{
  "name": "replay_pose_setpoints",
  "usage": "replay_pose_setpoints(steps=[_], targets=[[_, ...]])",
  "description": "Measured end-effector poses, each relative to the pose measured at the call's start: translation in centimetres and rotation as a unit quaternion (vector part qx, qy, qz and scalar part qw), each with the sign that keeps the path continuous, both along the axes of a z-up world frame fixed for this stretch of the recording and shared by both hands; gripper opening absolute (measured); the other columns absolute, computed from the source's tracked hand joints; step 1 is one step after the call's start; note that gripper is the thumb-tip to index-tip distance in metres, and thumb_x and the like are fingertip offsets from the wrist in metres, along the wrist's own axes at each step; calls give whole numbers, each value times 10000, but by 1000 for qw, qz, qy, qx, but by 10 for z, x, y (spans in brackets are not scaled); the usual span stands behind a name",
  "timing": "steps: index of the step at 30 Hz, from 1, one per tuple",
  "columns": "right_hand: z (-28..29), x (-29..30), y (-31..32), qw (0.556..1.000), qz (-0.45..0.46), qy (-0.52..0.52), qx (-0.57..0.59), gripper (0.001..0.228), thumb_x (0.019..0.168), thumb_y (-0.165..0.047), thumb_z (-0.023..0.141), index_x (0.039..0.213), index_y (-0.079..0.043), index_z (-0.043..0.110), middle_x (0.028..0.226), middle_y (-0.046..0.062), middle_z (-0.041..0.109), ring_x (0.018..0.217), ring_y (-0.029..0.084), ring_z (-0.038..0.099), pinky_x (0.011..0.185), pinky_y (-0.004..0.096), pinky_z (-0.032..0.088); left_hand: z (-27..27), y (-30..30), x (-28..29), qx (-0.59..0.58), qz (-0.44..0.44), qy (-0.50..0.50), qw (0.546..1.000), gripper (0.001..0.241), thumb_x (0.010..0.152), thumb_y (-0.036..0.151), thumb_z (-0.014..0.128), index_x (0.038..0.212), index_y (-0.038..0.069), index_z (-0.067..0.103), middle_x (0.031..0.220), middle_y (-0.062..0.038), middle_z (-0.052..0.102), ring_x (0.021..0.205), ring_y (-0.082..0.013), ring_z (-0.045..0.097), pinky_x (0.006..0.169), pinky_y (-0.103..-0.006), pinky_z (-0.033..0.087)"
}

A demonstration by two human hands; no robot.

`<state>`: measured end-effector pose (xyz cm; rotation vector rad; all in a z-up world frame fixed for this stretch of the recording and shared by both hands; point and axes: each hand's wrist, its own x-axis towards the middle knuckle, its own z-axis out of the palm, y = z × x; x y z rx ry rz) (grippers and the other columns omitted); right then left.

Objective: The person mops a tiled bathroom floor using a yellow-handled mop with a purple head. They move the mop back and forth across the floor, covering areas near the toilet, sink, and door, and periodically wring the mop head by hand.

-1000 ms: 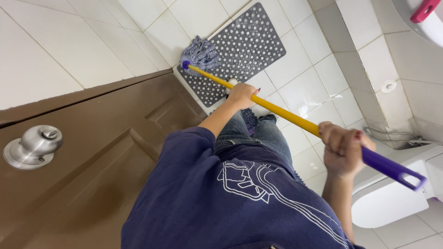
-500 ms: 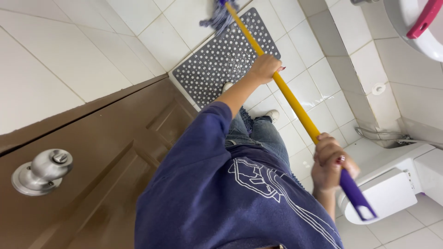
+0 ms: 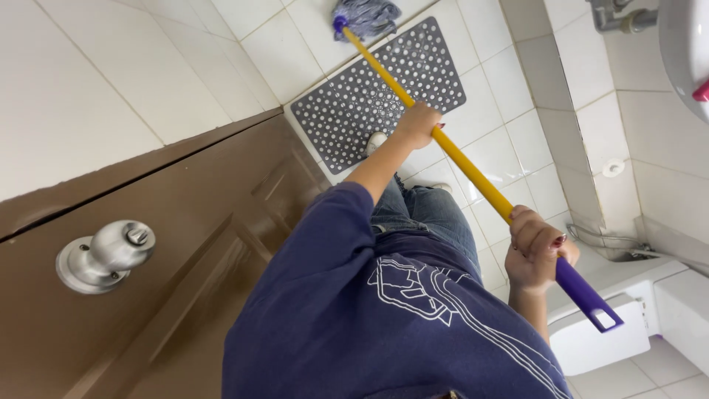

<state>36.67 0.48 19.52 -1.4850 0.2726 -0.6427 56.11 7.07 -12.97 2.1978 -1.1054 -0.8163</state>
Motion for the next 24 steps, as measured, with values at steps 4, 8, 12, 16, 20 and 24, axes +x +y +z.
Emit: replay_pose_setpoints(steps=[4, 8, 12, 16, 20, 24], targets=[[-36, -1, 5, 999, 29, 5, 40, 505, 1131, -345, 470, 682, -159, 331, 565, -14, 304, 499, 161, 357, 756, 363, 457, -17, 51, 3, 35, 31, -18, 999, 97, 895, 184, 726, 861, 93, 735, 985, -103, 730, 1056, -341, 641, 928, -480, 518], [-79, 13, 36, 995, 77, 17, 66, 378, 1136, -282, 487, 785, -140, 495, 653, 12, 446, 635, 199, 493, 910, 474, 523, -32, 124, 14, 63, 166, -8, 984, 95, 813, 129, 767, 903, 107, 744, 1036, -132, 678, 1061, -333, 642, 900, -440, 539], [-113, 78, 66, 974, 219, -54, -26, 229, 1085, -140, 460, 907, 2, 478, 768, 92, 573, 729, 294, 588, 899, 488, 526, 23, 174, 37, -122, 323, -44, 937, 243, 785, 173, 787, 929, 16, 669, 1103, -150, 640, 1065, -343, 628, 898, -420, 539], [-110, 120, 96, 931, 336, -83, -116, 233, 1017, -45, 484, 790, -21, 526, 802, 150, 588, 751, 332, 608, 832, 497, 535, 60, 181, 26, -235, 332, -184, 895, 156, 874, 137, 779, 932, 27, 685, 1045, -142, 695, 1024, -325, 664, 1030, -539, 441], [-116, 118, 93, 919, 366, -47, -136, 180, 959, 29, 555, 786, -21, 563, 804, 144, 613, 787, 328, 632, 887, 482, 529, 60, 184, 19, -202, 305, -67, 928, 306, 979, 208, 709, 749, 42, 594, 753, -113, 634, 777, -297, 639, 1036, -497, 481], [-51, 112, 45, 905, 331, 79, -256, 108, 855, -33, 743, 902, -55, 648, 1058, 131, 713, 1114, 363, 648, 1004, 463, 502, 47, 157, 32, -166, 193, -24, 967, 431, 1018, 265, 641, 628, 88, 581, 644, -93, 628, 682, -307, 586, 850, -447, 465]])
